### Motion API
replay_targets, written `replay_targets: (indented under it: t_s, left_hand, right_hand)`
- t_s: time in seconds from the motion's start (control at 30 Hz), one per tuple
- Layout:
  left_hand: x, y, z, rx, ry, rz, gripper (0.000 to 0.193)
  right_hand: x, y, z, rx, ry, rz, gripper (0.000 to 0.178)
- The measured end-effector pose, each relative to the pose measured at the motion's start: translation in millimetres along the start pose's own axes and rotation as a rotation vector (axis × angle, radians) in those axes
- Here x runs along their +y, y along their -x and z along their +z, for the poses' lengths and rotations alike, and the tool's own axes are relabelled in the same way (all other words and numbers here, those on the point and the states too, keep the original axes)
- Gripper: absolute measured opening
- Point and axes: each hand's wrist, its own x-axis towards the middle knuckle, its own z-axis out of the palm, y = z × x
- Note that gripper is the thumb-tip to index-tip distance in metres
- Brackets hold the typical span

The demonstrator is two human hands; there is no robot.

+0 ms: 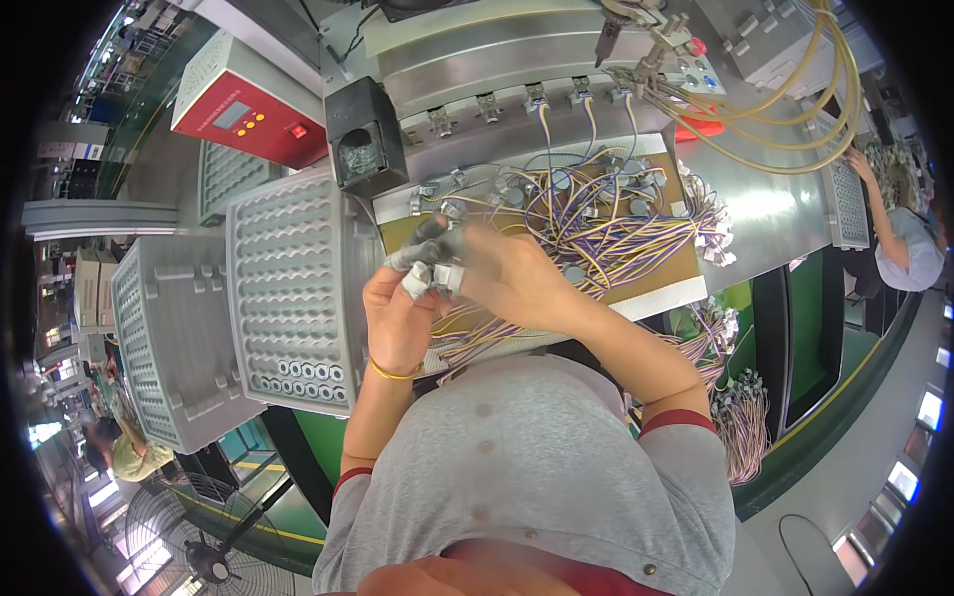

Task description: The person inserts wire connectors by hand into an assembly jig at an electronics manufacturing station.

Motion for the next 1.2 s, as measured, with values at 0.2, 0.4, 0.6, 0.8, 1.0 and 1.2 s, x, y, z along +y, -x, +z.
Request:
replay_targets:
  t_s: [0.2, 0.4, 0.6, 0.8, 1.0, 1.2]
  left_hand:
    - [-22.1, -7.1, 9.3, -0.217, 0.168, -0.152, 0.037]
    - [-71.8, -6.0, -28.4, -0.444, -1.597, 0.551, 0.015]
    - [-58.0, -16.4, -25.0, -0.280, -1.248, 0.415, 0.016]
    - [-34.1, -13.8, -41.5, -0.369, -1.369, 0.230, 0.020]
    - [-2.9, -22.1, -50.6, -0.071, -1.206, 0.085, 0.019]
    - [6.3, -25.8, -80.6, 0.159, -1.055, 0.256, 0.017]
  right_hand:
    - [2.1, 0.4, -29.2, -0.029, 0.086, 0.156, 0.010]
    - [53.0, -10.8, -151.5, 0.923, -0.165, -0.142, 0.014]
    - [61.2, -37.2, -171.4, 0.980, -0.449, -0.198, 0.011]
    - [60.5, -40.1, -172.0, 1.033, -0.408, -0.104, 0.016]
    - [62.9, -55.4, -179.1, 0.970, -0.459, -0.230, 0.014]
    - [63.2, -43.2, -210.9, 0.816, -0.195, 0.086, 0.020]
